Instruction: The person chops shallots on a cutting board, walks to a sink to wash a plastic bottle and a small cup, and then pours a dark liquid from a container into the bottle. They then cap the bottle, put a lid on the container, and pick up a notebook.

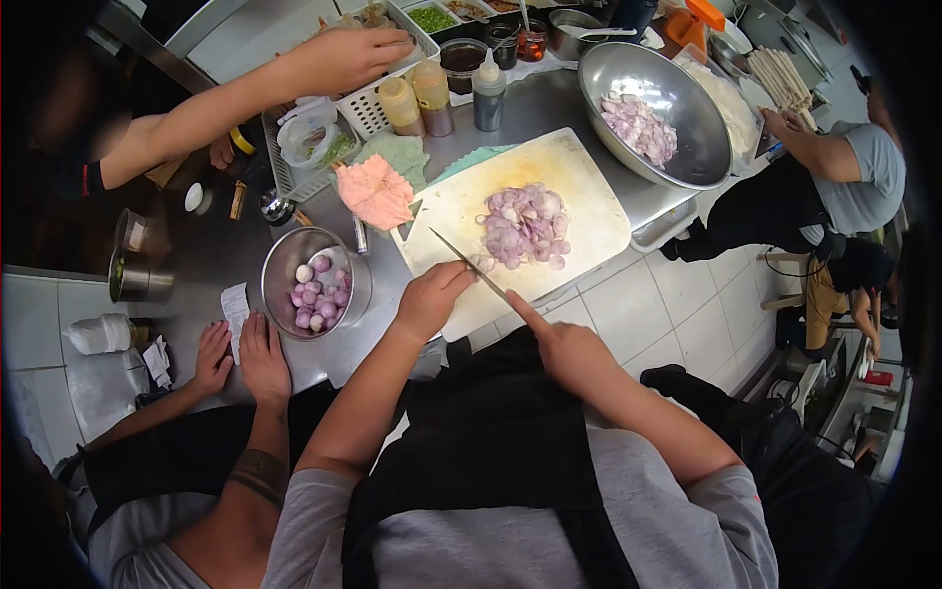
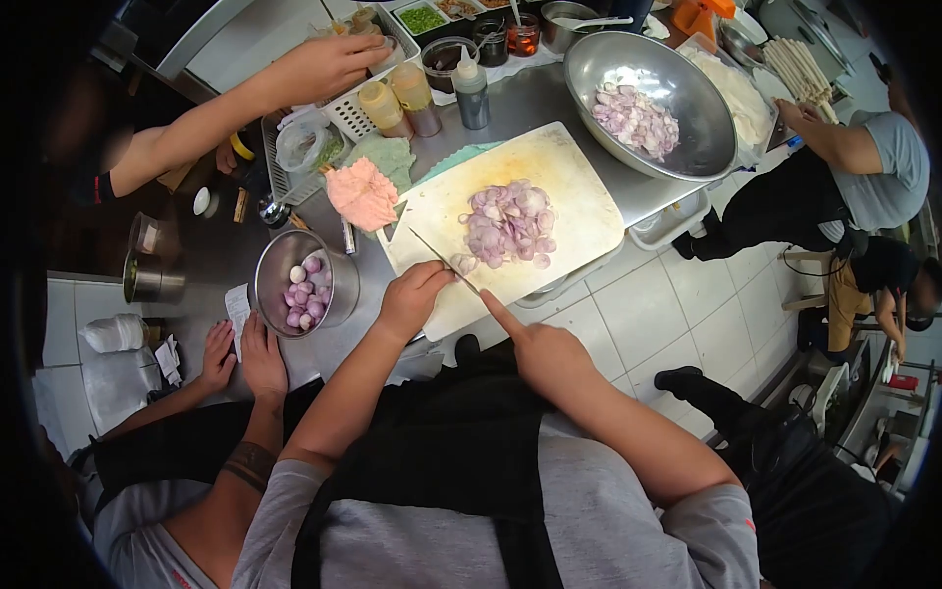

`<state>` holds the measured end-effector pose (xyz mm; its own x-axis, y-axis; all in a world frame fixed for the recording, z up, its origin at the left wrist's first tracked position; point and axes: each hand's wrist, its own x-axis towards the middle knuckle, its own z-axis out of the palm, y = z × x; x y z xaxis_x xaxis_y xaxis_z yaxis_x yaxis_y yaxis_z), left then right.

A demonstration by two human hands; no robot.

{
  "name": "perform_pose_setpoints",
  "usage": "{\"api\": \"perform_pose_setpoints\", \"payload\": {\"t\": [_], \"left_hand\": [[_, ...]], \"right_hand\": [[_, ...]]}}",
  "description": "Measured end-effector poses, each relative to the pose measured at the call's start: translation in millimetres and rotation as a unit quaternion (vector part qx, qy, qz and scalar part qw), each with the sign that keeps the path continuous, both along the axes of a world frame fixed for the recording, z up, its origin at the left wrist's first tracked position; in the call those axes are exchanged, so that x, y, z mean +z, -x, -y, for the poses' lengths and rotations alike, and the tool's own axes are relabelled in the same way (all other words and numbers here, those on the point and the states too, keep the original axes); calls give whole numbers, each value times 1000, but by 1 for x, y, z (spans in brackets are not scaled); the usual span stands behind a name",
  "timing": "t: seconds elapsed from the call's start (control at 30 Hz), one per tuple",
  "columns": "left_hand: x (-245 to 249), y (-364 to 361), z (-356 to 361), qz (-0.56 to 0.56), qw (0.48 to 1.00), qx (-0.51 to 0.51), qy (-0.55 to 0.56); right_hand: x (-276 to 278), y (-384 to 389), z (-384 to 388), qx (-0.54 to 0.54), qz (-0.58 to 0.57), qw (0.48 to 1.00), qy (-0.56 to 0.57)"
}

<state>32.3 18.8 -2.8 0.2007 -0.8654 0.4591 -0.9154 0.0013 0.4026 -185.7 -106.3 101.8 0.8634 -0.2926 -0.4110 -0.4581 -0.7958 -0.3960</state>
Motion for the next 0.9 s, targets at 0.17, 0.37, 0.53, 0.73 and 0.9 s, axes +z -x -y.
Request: {"api": "perform_pose_setpoints", "payload": {"t": [0.17,0.37,0.53,0.73,0.9], "left_hand": [[-2,0,0,-13,1000,-2,0],[3,2,4,-8,999,19,34],[-1,0,0,-8,1000,19,5],[-1,1,2,-23,999,20,15],[0,0,2,-20,999,22,17]], "right_hand": [[-20,-17,-6,-4,-23,1000,8],[-24,-24,-1,-4,-27,1000,-2],[-4,2,-1,1,-14,1000,-11],[-32,-14,-5,-21,28,999,13],[0,2,-5,-16,16,1000,-5]]}}
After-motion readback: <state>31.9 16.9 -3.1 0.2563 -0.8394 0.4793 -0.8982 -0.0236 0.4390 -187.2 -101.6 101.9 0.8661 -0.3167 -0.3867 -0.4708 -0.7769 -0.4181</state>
